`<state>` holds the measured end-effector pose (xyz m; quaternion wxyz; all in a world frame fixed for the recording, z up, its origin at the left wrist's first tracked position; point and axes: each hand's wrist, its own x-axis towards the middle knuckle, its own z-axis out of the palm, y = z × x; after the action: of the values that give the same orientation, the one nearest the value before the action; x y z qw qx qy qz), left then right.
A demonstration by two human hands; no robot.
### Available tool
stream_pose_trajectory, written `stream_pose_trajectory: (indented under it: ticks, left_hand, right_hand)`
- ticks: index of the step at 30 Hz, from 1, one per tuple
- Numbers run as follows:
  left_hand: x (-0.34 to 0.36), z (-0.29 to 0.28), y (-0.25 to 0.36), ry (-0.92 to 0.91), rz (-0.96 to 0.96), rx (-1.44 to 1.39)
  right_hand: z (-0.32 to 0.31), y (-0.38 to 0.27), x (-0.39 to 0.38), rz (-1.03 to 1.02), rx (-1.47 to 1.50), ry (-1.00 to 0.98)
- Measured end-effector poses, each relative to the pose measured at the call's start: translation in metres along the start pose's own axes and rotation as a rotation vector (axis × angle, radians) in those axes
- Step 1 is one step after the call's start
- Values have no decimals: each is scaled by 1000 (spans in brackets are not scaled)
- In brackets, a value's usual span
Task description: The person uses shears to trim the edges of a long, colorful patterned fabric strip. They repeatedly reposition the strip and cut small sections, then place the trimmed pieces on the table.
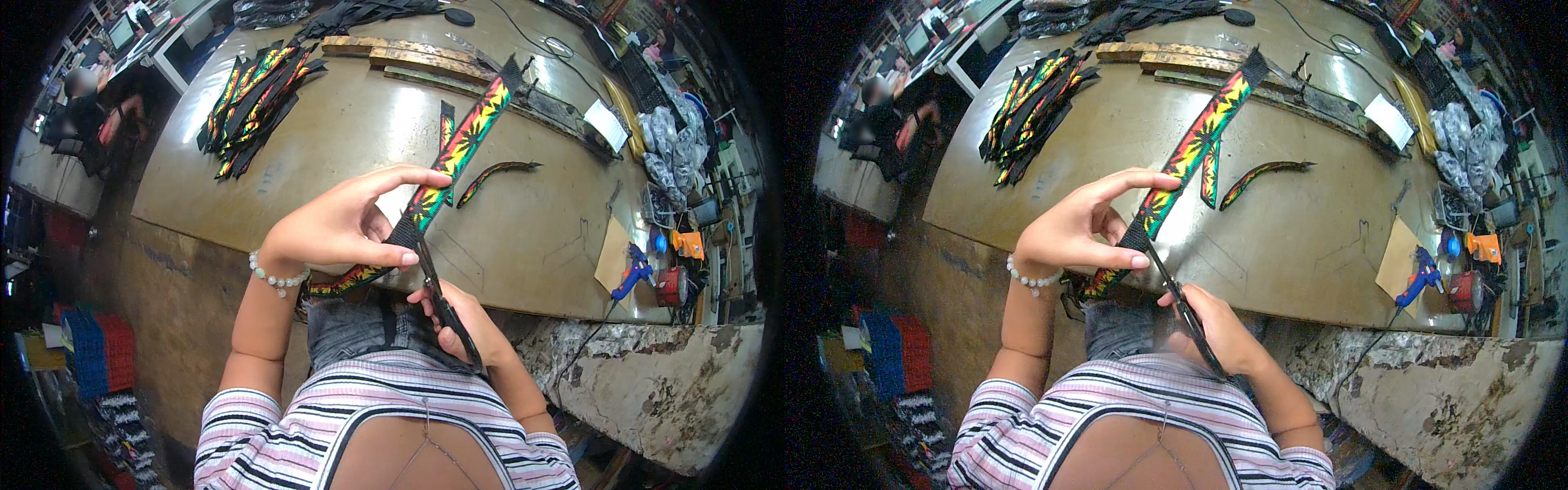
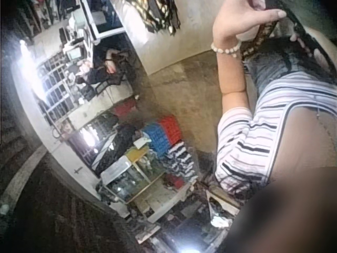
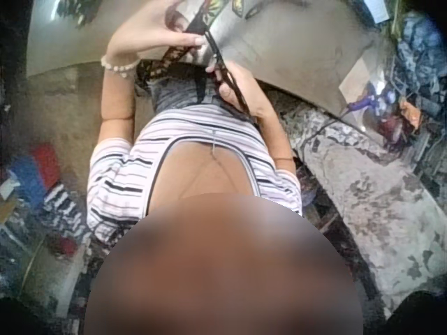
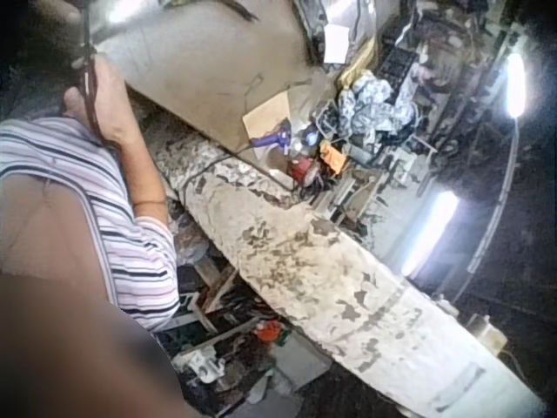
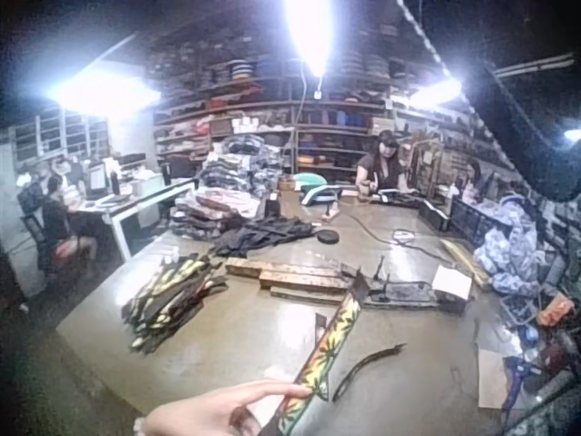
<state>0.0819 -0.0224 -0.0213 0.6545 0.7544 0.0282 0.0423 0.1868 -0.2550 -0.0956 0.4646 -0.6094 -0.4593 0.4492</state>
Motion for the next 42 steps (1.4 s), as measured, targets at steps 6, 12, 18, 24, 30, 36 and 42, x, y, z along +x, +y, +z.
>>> stream_pose_trajectory:
  ticks: [6,12,18,24,30,36,42]
  left_hand:
    - [8,5,-6,-46,-44,-159]
    - [9,7,-5,-46,-81,-191]
    - [18,2,-18,-68,-74,-167]
    - [60,12,-50,2,-13,6]
    - [85,34,-61,164,149,153]
    - [69,25,-39,213,203,148]
    - [54,-2,-49,-43,-111,-120]
  right_hand:
    - [-2,-3,-3,-12,98,28]
    - [8,-6,-11,63,371,52]
    - [4,-7,-18,174,358,206]
    - [6,18,-19,-3,396,418]
    - [16,38,30,-46,620,659]
    - [4,20,54,-82,558,651]
    - [-37,2,44,-118,598,608]
